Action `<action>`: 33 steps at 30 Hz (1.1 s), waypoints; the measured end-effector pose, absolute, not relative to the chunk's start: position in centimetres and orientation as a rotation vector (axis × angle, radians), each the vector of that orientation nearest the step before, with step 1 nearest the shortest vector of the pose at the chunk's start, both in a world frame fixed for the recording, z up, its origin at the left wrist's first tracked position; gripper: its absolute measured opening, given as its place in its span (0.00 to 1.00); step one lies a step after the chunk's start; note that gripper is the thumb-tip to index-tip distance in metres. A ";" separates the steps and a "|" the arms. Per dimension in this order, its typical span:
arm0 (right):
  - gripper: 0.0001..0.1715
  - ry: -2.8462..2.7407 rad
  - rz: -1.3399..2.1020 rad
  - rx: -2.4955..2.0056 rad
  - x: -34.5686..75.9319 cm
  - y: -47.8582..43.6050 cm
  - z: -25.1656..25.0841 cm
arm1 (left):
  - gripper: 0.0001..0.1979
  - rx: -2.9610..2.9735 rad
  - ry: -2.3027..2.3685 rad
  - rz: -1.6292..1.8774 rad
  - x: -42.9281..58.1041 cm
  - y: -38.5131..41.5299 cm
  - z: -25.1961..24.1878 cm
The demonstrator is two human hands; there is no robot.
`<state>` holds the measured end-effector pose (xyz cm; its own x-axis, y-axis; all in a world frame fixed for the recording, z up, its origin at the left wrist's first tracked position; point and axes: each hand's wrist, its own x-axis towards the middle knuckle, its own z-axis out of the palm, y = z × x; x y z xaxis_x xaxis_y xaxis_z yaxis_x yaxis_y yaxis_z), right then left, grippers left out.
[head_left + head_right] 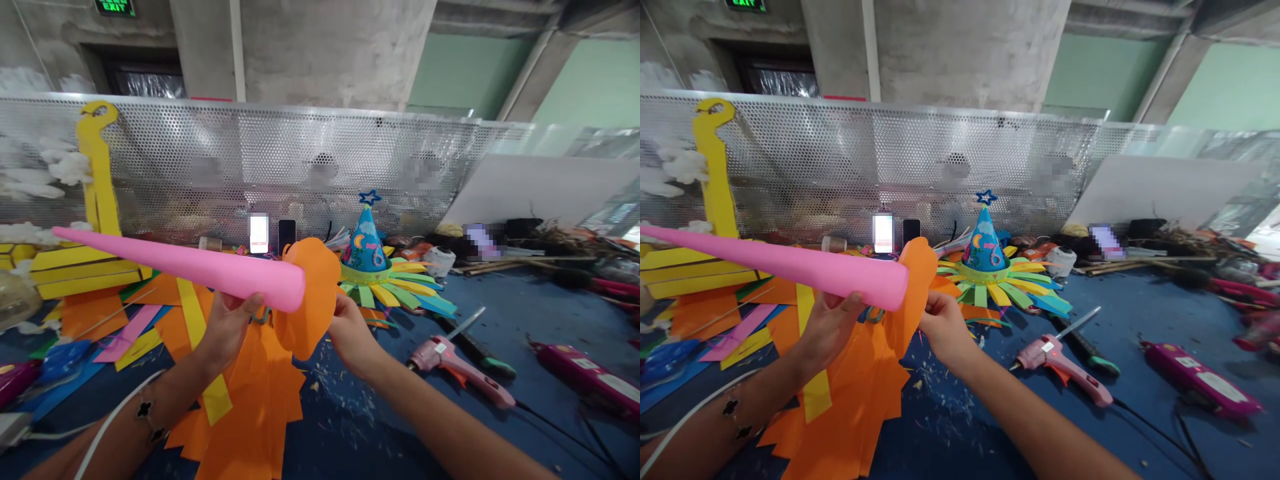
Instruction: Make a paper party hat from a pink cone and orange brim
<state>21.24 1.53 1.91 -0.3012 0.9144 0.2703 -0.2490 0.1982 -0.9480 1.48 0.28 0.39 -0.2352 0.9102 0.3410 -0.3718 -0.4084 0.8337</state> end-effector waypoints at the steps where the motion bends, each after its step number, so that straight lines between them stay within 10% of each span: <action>1: 0.09 -1.387 1.359 -0.691 21.3 1.5 1.9 | 0.32 1.061 0.778 1.786 1.5 0.3 0.3; 33: 0.08 -1.489 1.210 -0.704 21.8 1.0 2.2 | 0.21 0.792 0.694 1.755 1.2 1.2 0.8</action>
